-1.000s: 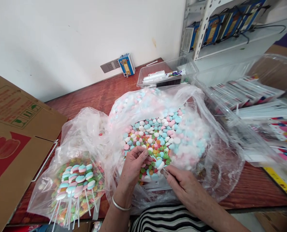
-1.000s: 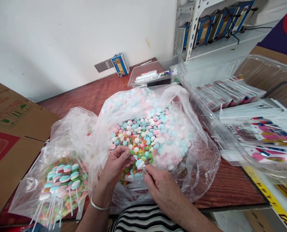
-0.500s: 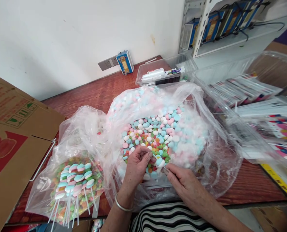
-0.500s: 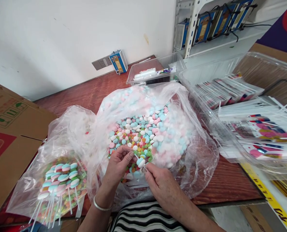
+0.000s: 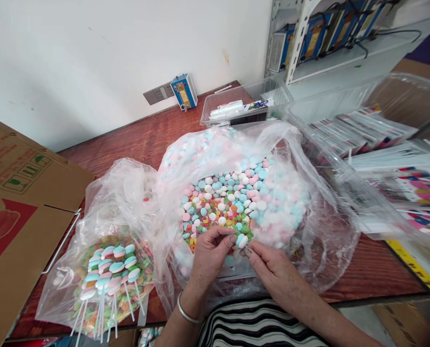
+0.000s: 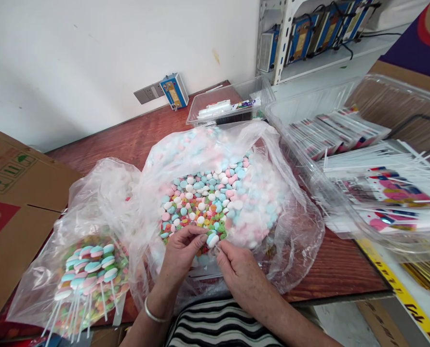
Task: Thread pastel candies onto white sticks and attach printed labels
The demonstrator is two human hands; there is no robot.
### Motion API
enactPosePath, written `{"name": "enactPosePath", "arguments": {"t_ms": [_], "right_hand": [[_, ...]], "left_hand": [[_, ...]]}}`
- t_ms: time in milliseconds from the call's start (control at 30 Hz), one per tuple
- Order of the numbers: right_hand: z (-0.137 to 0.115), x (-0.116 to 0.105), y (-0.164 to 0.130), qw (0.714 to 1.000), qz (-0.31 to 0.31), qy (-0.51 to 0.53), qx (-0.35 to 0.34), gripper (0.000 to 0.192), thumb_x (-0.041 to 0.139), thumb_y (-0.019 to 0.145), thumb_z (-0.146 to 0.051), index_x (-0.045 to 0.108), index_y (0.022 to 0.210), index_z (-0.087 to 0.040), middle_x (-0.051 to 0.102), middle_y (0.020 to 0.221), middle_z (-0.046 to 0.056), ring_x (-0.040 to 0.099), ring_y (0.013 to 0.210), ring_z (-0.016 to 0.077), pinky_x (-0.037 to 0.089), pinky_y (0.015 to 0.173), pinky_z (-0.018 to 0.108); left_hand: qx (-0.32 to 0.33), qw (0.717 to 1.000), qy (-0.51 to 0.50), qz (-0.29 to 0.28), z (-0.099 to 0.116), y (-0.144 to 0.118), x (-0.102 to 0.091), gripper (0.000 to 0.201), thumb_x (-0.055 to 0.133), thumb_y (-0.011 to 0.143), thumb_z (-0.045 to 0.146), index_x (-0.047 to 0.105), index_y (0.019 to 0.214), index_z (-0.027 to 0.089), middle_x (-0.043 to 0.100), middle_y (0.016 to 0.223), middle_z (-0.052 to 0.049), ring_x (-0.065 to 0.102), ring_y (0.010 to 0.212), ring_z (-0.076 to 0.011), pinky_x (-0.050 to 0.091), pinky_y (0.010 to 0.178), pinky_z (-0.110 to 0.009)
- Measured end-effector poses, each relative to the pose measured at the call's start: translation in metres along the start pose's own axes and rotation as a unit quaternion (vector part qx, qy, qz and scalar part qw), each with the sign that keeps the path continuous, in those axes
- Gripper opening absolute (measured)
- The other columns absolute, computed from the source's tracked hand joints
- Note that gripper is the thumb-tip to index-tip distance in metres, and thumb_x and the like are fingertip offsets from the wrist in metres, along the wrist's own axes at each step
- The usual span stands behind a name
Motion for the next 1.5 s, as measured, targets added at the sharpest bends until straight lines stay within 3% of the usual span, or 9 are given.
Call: {"name": "enactPosePath", "arguments": {"t_ms": [200, 300, 400, 567, 733, 1000, 1233, 1333, 1500], "right_hand": [[0.003, -0.008, 0.002, 0.997, 0.035, 0.058, -0.042, 0.027, 0.039, 0.098, -0.030, 0.062, 0.092, -0.018, 0.063, 0.079, 0.000, 0.058, 0.073, 0.0168, 0.045, 0.067, 0.025], [0.008, -0.028, 0.000, 0.992, 0.092, 0.072, -0.038, 0.029, 0.042, 0.098, -0.035, 0.066, 0.094, -0.019, 0.065, 0.081, 0.000, 0.058, 0.072, 0.0158, 0.045, 0.064, 0.023], [0.013, -0.047, -0.003, 0.989, 0.141, 0.038, -0.017, 0.030, 0.047, 0.095, -0.039, 0.069, 0.089, -0.019, 0.062, 0.071, -0.001, 0.056, 0.064, 0.0151, 0.043, 0.058, 0.022], [0.011, -0.056, -0.007, 0.988, 0.145, -0.050, -0.006, 0.034, 0.044, 0.095, -0.039, 0.068, 0.080, -0.019, 0.061, 0.063, -0.001, 0.056, 0.059, 0.0161, 0.041, 0.056, 0.025], [0.011, -0.039, -0.011, 0.992, 0.064, -0.111, -0.013, 0.032, 0.039, 0.097, -0.031, 0.064, 0.081, -0.020, 0.068, 0.072, 0.002, 0.060, 0.064, 0.0181, 0.041, 0.060, 0.027], [0.010, -0.008, -0.013, 0.975, -0.027, -0.221, -0.021, 0.028, 0.039, 0.097, -0.022, 0.061, 0.080, -0.021, 0.069, 0.071, 0.003, 0.066, 0.065, 0.0201, 0.036, 0.058, 0.028], [0.011, -0.010, -0.012, 0.969, -0.003, -0.245, -0.014, 0.028, 0.037, 0.096, -0.021, 0.058, 0.077, -0.021, 0.069, 0.070, 0.004, 0.067, 0.064, 0.0199, 0.037, 0.058, 0.028], [0.010, -0.009, -0.014, 0.971, -0.016, -0.239, -0.018, 0.027, 0.036, 0.096, -0.021, 0.060, 0.083, -0.021, 0.070, 0.069, 0.004, 0.068, 0.063, 0.0199, 0.037, 0.057, 0.027], [0.005, -0.004, -0.016, 0.972, -0.041, -0.230, -0.034, 0.028, 0.035, 0.098, -0.024, 0.062, 0.094, -0.022, 0.073, 0.073, 0.004, 0.071, 0.069, 0.0219, 0.039, 0.058, 0.028]], "left_hand": [[0.032, 0.998, 0.044, -0.039, 0.011, -0.006, -0.001, 0.021, 0.065, 0.086, 0.033, 0.074, 0.100, 0.020, 0.074, 0.091, -0.005, 0.068, 0.080, -0.0169, 0.054, 0.072, -0.028], [0.056, 0.995, 0.076, 0.033, 0.025, -0.001, -0.031, 0.028, 0.058, 0.091, 0.035, 0.068, 0.114, 0.022, 0.073, 0.106, -0.006, 0.070, 0.087, -0.0191, 0.055, 0.079, -0.032], [0.110, 0.967, 0.209, 0.089, 0.040, 0.002, -0.054, 0.021, 0.059, 0.090, 0.030, 0.071, 0.104, 0.021, 0.073, 0.101, -0.005, 0.068, 0.092, -0.0194, 0.052, 0.084, -0.032], [0.189, 0.905, 0.382, -0.015, 0.037, 0.002, -0.030, 0.015, 0.061, 0.086, 0.018, 0.073, 0.093, 0.022, 0.071, 0.094, -0.006, 0.063, 0.094, -0.0213, 0.049, 0.087, -0.037], [0.230, 0.860, 0.450, -0.066, 0.034, -0.003, -0.001, 0.013, 0.062, 0.084, 0.015, 0.072, 0.082, 0.022, 0.071, 0.092, -0.006, 0.059, 0.094, -0.0238, 0.044, 0.088, -0.042], [0.198, 0.897, 0.394, 0.024, 0.037, -0.005, -0.014, 0.013, 0.058, 0.082, 0.011, 0.066, 0.082, 0.022, 0.070, 0.090, -0.005, 0.061, 0.092, -0.0226, 0.046, 0.085, -0.038], [0.228, 0.877, 0.420, -0.044, 0.036, -0.008, 0.000, 0.011, 0.068, 0.079, 0.015, 0.072, 0.081, 0.024, 0.072, 0.103, -0.006, 0.058, 0.105, -0.0264, 0.041, 0.096, -0.045], [0.185, 0.920, 0.346, 0.015, 0.034, -0.007, -0.012, 0.008, 0.065, 0.081, 0.017, 0.070, 0.082, 0.022, 0.072, 0.098, -0.006, 0.061, 0.099, -0.0242, 0.045, 0.091, -0.041], [0.004, 0.994, 0.088, 0.057, 0.006, -0.001, -0.026, 0.017, 0.072, 0.077, 0.031, 0.066, 0.086, 0.018, 0.070, 0.082, -0.003, 0.063, 0.071, -0.0155, 0.051, 0.065, -0.027]]}}
Point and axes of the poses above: each hand's wrist, its own y-axis towards the middle knuckle, its own x-axis out of the palm, z = x × y, the point moved 8 cm from there along y, towards the middle knuckle
